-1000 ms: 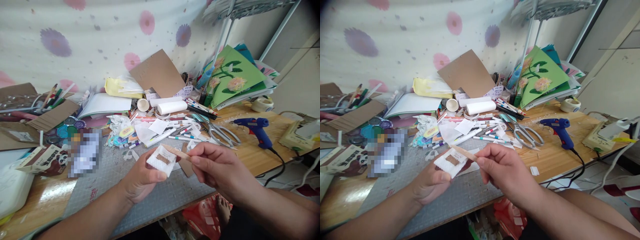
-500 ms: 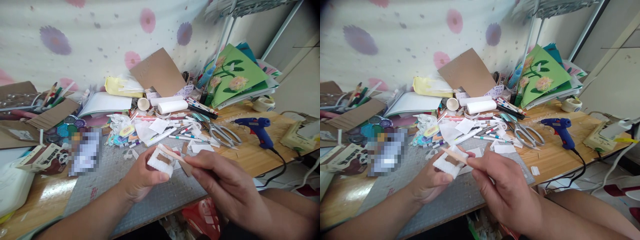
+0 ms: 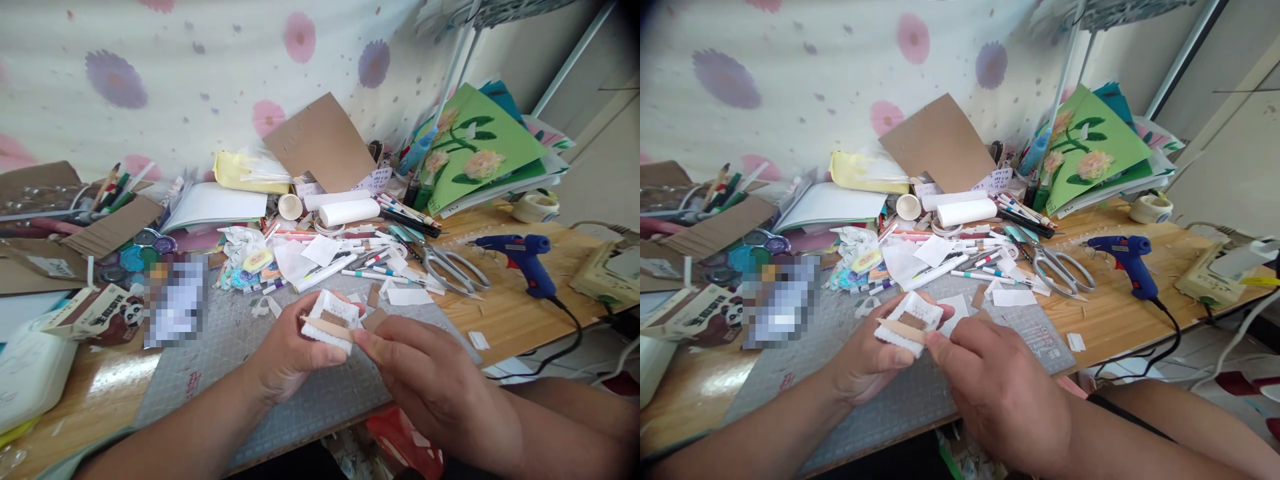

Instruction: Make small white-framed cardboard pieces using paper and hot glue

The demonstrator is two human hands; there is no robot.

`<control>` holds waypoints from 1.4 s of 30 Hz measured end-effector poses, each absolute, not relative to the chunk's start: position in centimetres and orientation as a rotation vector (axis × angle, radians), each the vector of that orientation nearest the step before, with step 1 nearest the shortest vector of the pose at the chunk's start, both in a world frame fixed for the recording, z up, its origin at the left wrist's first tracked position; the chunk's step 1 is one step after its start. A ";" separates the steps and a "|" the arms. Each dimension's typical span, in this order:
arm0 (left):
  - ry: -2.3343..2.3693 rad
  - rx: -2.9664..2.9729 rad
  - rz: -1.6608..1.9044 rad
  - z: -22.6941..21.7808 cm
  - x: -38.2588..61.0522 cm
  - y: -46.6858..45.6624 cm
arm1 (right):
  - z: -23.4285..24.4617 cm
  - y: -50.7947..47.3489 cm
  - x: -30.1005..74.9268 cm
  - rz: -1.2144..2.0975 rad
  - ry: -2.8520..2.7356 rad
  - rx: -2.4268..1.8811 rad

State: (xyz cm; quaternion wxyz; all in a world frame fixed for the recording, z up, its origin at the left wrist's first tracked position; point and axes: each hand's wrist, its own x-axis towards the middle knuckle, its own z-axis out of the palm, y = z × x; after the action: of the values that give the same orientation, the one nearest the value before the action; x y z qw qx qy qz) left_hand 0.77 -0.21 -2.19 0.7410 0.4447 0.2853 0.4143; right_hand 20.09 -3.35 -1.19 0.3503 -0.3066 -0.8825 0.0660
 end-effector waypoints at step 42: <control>0.547 0.999 0.901 -2.0 0.9 -0.4 | 0.0 -2.8 22.0 -0.383 -2.491 -0.759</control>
State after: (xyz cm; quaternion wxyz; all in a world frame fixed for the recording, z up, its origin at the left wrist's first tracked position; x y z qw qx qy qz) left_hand 0.94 -0.39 -2.02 0.7477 0.4568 0.2502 0.4118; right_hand 22.00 -2.84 0.04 0.2519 -0.2792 -0.9159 -0.1406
